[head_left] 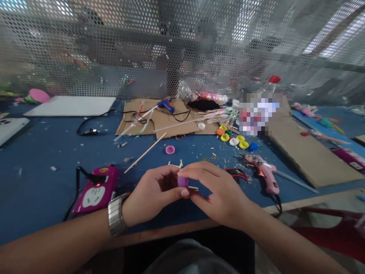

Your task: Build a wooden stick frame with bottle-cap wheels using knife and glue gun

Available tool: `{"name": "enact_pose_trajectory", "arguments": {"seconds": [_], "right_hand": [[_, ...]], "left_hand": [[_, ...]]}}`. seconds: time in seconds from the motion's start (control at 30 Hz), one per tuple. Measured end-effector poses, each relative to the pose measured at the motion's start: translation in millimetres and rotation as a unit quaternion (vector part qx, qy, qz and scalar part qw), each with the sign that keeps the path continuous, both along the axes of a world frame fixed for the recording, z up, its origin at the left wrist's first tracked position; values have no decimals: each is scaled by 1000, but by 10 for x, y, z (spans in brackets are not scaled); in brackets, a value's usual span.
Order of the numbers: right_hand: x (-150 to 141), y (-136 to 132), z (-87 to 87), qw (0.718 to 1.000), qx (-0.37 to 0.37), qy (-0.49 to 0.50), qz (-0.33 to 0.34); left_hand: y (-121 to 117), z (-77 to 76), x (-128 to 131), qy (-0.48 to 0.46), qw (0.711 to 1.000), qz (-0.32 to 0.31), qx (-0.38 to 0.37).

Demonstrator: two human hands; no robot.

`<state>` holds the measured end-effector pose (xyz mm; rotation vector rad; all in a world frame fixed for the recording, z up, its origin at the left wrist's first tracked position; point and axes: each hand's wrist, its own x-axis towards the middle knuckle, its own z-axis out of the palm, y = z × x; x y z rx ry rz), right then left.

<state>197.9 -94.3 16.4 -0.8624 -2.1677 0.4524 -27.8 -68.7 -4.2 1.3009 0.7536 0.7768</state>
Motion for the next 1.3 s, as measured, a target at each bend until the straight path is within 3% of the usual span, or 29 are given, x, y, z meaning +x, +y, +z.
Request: {"name": "enact_pose_trajectory", "arguments": {"seconds": [0.17, 0.43, 0.57, 0.67, 0.77, 0.93, 1.1, 1.3], "right_hand": [[2, 37, 68, 999, -21, -17, 30], [-38, 113, 147, 998, -28, -62, -9], [-41, 146, 174, 998, -11, -58, -24], [34, 287, 188, 997, -27, -46, -47], [166, 543, 175, 993, -56, -69, -82], [288, 949, 99, 954, -97, -244, -146], [266, 1097, 6, 936, -98, -316, -124], [107, 1124, 60, 932, -67, -347, -77]], "left_hand": [[2, 5, 15, 18, 1000, 8, 3], [2, 17, 10, 40, 996, 69, 28], [2, 2, 40, -9, 997, 69, 19], [0, -10, 48, -22, 995, 90, 40], [-9, -7, 36, 21, 988, 122, 95], [-53, 49, 13, 81, 985, 58, 144], [-103, 75, 17, 108, 983, -15, 150], [-101, 91, 17, 101, 982, -3, 159]]}}
